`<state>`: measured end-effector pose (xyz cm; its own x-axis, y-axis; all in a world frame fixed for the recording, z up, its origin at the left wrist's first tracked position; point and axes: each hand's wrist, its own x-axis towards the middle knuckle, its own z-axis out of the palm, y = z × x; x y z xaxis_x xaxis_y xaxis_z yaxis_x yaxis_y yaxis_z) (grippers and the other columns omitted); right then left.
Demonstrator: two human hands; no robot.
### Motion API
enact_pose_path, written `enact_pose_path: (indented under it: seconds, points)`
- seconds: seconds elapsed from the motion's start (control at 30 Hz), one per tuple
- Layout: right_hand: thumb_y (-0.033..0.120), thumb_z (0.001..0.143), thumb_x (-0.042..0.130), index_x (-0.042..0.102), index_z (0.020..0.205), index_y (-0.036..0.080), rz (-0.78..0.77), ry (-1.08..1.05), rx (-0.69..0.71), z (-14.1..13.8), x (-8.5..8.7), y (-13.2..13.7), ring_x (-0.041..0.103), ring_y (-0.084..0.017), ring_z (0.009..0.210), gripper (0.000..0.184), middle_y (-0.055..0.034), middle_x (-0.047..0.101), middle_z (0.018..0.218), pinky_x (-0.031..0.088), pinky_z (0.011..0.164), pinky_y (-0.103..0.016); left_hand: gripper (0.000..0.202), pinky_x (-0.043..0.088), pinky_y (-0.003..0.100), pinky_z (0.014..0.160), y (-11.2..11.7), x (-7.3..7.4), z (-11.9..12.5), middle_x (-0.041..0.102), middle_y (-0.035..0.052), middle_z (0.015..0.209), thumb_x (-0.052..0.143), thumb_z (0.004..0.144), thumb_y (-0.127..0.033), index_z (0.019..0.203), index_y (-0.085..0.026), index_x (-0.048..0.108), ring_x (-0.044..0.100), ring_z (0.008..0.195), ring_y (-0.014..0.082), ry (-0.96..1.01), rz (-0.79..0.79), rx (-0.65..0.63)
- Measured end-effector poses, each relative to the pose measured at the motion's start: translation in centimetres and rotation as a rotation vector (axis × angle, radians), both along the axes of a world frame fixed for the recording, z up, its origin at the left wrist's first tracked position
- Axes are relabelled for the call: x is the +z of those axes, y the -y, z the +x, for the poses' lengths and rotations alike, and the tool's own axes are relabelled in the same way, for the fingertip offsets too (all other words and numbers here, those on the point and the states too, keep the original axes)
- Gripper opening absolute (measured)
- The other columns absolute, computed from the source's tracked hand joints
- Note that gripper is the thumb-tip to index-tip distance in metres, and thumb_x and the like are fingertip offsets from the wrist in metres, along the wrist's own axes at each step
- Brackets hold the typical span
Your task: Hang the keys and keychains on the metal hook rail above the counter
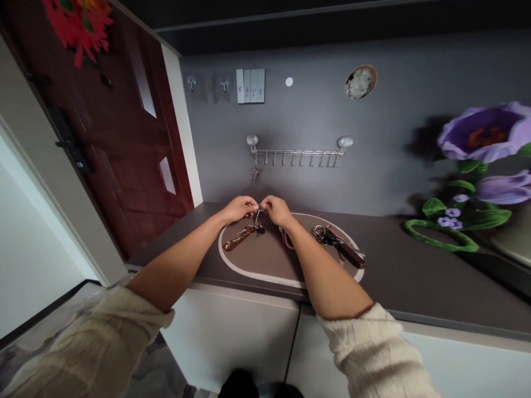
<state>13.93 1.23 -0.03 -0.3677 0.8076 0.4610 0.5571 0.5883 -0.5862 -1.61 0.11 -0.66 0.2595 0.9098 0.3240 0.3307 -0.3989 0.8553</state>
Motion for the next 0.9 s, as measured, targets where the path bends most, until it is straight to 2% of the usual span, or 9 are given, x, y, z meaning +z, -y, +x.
enact_pose_path:
  seconds: [0.1,0.27,0.47,0.6,0.77,0.9]
  points:
    - [0.023,0.072,0.047,0.053,0.071,0.014,-0.072,-0.149,0.020,-0.16,-0.05,0.00,0.048,-0.008,0.056,0.011,0.0002,0.055,0.061,0.037,0.060,-0.021,0.013,0.033,0.019,0.049,0.02,0.15,0.16,0.050,-0.0029,0.051,0.055,0.069,-0.024,0.068,-0.011,0.054,0.044,0.047,0.0050,0.069,0.012,0.016]
    - [0.021,0.070,0.050,0.050,0.072,0.013,-0.286,-0.412,0.110,-0.62,-0.22,0.15,0.047,-0.006,0.053,0.008,0.0010,0.053,0.060,0.039,0.057,-0.020,0.009,0.034,0.019,0.050,-0.05,0.21,0.30,0.052,-0.0010,0.057,0.053,0.070,-0.019,0.068,-0.011,0.053,0.045,0.050,0.0048,0.190,-0.023,0.060]
    - [0.023,0.069,0.055,0.051,0.071,0.015,-0.405,-0.555,0.114,-0.83,-0.25,0.50,0.050,-0.006,0.055,0.010,0.0007,0.054,0.061,0.041,0.057,-0.019,0.008,0.034,0.019,0.051,-0.01,0.40,0.37,0.055,-0.0003,0.060,0.054,0.069,-0.019,0.070,-0.011,0.054,0.046,0.051,0.0046,0.266,-0.068,0.053]
    - [0.026,0.069,0.055,0.050,0.071,0.015,-0.391,-0.554,0.113,-0.77,-0.36,0.38,0.048,-0.006,0.054,0.013,0.0006,0.052,0.061,0.040,0.055,-0.019,0.010,0.035,0.018,0.051,0.08,0.47,0.49,0.055,0.0001,0.062,0.055,0.069,-0.021,0.073,-0.011,0.055,0.046,0.051,0.0043,0.302,-0.067,0.047]
    - [0.037,0.067,0.053,0.051,0.072,0.015,-0.268,-0.467,0.045,-0.68,-0.21,0.32,0.041,-0.006,0.048,0.023,0.0017,0.049,0.057,0.036,0.048,-0.019,0.017,0.037,0.018,0.052,0.21,0.52,0.62,0.056,0.0013,0.065,0.056,0.069,-0.027,0.075,-0.012,0.056,0.048,0.054,0.0051,0.293,-0.021,0.058]
    - [0.040,0.067,0.050,0.052,0.073,0.014,-0.188,-0.420,0.014,-0.59,0.23,0.66,0.041,-0.007,0.051,0.027,0.0012,0.049,0.059,0.034,0.049,-0.020,0.018,0.037,0.017,0.052,0.22,0.59,0.73,0.057,0.0020,0.068,0.057,0.068,-0.028,0.076,-0.012,0.056,0.048,0.055,0.0052,0.309,0.015,0.072]
